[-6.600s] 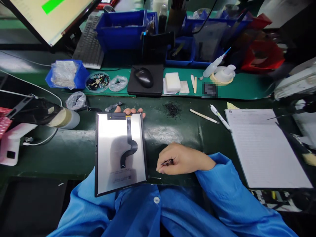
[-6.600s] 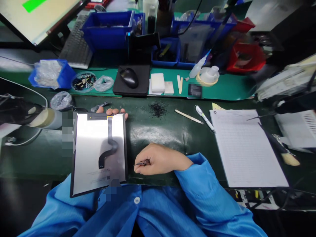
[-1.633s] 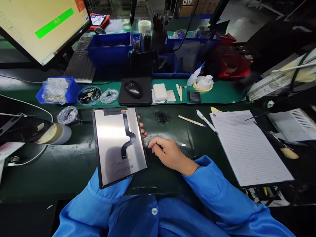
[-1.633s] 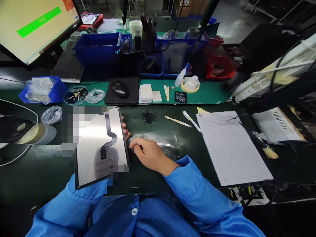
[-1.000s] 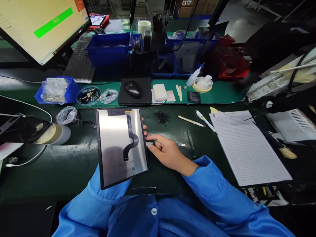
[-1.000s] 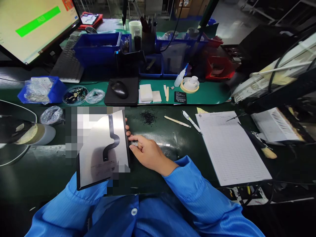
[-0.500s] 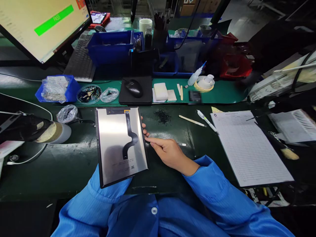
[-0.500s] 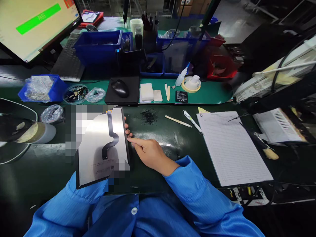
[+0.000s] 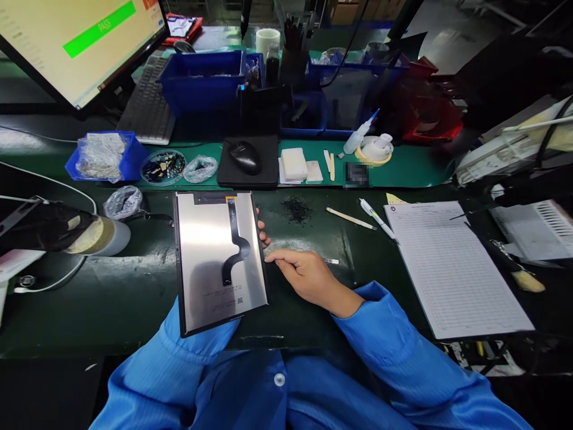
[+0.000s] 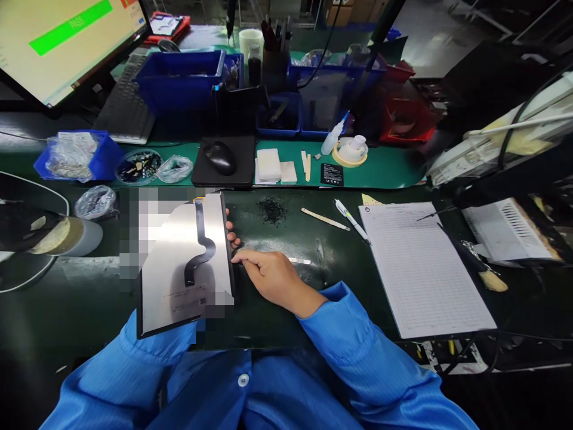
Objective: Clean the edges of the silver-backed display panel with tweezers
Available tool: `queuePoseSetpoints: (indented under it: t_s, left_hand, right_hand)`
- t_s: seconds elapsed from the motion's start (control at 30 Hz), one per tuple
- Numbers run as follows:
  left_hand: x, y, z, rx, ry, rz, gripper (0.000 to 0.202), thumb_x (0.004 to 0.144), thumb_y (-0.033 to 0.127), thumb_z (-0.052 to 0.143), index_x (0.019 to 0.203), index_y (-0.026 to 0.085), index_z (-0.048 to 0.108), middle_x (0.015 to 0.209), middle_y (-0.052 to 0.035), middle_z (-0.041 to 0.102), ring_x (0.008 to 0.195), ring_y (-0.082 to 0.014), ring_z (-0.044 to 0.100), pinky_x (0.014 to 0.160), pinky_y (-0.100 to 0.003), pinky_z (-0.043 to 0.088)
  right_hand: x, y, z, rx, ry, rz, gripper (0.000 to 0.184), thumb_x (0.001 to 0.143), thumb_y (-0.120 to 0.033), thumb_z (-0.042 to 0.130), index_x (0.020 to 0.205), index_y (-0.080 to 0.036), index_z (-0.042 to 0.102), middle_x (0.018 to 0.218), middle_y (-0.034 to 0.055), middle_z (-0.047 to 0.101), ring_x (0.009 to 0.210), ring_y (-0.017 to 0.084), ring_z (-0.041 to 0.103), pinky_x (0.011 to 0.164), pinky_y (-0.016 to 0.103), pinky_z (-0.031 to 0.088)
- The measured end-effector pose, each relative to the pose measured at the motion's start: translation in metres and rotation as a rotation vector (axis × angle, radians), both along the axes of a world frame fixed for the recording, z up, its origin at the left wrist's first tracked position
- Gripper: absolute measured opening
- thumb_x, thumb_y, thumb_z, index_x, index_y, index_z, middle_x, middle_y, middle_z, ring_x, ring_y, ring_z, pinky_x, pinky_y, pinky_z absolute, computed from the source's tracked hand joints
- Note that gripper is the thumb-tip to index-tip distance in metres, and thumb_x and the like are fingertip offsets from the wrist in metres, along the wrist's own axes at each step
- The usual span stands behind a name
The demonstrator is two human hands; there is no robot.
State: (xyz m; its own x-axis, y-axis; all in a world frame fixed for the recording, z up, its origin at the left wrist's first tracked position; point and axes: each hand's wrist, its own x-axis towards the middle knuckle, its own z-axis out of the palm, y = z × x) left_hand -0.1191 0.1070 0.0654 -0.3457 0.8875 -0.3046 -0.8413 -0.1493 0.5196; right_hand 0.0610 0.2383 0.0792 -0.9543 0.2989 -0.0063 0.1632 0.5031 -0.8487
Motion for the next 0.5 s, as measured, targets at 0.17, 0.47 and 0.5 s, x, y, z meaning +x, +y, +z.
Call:
queuePoseSetpoints:
  t_s: [0.17, 0.47, 0.5]
  left_hand:
    - [-0.001, -0.008, 0.01, -0.012, 0.08, 0.106, 0.035, 0.1, 0.029, 0.05, 0.128, 0.017, 0.066, 0.109, -0.0112, 0.074, 0.096, -0.0273, 0.072, 0.084, -0.045, 0.063]
    - [0.01, -0.003, 0.024, -0.012, 0.085, 0.166, 0.028, 0.101, 0.031, 0.05, 0.116, 0.016, 0.069, 0.1, -0.0092, 0.073, 0.089, -0.0232, 0.071, 0.082, -0.04, 0.063]
    - [0.009, -0.002, 0.024, -0.017, 0.084, 0.161, 0.028, 0.101, 0.031, 0.05, 0.114, 0.017, 0.07, 0.098, -0.009, 0.073, 0.087, -0.0231, 0.071, 0.081, -0.039, 0.063]
  right_hand:
    - [0.001, -0.002, 0.006, -0.006, -0.025, 0.11, 0.035, 0.095, -0.013, 0.053, 0.11, -0.03, 0.078, 0.093, -0.0024, 0.08, 0.082, 0.018, 0.074, 0.075, 0.03, 0.053]
    - [0.002, 0.0, 0.0, -0.087, 0.117, -0.114, 0.028, 0.102, -0.028, 0.05, 0.116, -0.022, 0.073, 0.071, -0.0009, 0.071, 0.059, 0.015, 0.063, 0.06, 0.029, 0.048]
    - [0.001, 0.001, -0.001, -0.117, 0.13, -0.137, 0.027, 0.102, -0.029, 0.051, 0.115, -0.022, 0.073, 0.07, -0.0011, 0.071, 0.058, 0.014, 0.063, 0.059, 0.028, 0.048]
